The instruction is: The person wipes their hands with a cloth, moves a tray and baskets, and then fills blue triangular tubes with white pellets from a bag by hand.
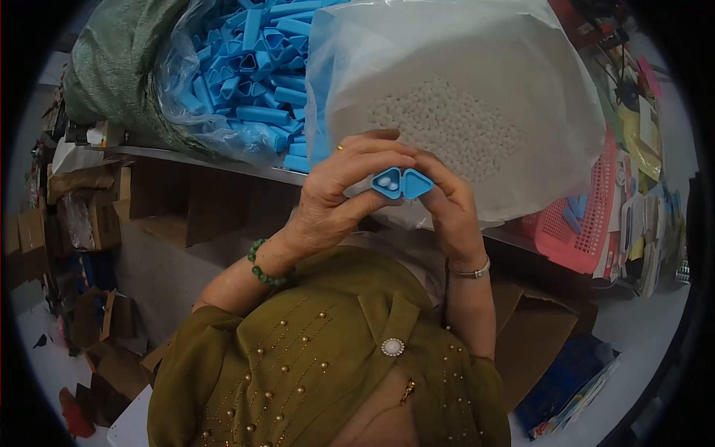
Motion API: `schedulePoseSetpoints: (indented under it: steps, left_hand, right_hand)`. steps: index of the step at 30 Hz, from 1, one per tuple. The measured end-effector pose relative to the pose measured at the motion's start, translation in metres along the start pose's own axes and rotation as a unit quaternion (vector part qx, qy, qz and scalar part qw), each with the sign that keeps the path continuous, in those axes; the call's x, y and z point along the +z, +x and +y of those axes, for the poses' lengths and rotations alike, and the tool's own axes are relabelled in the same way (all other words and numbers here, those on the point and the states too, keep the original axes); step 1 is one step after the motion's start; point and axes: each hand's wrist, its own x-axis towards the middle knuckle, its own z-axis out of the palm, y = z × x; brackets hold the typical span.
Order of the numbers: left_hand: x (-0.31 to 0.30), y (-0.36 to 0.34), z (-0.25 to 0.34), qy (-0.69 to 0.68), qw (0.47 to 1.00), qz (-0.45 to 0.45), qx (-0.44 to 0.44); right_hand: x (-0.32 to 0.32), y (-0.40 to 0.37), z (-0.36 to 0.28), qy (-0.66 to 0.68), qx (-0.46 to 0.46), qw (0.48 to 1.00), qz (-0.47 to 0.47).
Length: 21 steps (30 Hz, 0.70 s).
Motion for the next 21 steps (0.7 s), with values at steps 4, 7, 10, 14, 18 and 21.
schedulePoseSetpoints:
  steps: [4, 7, 10, 14, 18, 21]
  left_hand:
    - [0.001, 0.001, 0.003, -0.004, 1.000, -0.021, 0.012]
    - [0.001, 0.001, 0.002, 0.038, 0.998, -0.042, 0.017]
    - [0.002, 0.006, 0.010, 0.176, 0.980, -0.064, 0.066]
    - [0.008, 0.005, 0.006, 0.193, 0.974, -0.080, 0.085]
    - [0.010, 0.005, 0.018, 0.132, 0.985, -0.073, 0.087]
    - [-0.009, 0.006, 0.039, 0.083, 0.992, -0.028, 0.089]
  right_hand:
    - [0.003, -0.007, 0.002, 0.113, 0.005, 0.993, -0.014]
    - [-0.001, -0.008, 0.005, 0.200, 0.071, 0.975, -0.067]
    - [0.008, -0.009, 0.003, 0.205, 0.074, 0.973, -0.074]
    - [0.020, -0.012, 0.000, 0.201, 0.102, 0.974, -0.018]
    - [0.020, -0.022, -0.004, 0.101, 0.070, 0.992, 0.013]
    - [0.003, -0.043, -0.028, -0.019, -0.086, 0.993, 0.072]
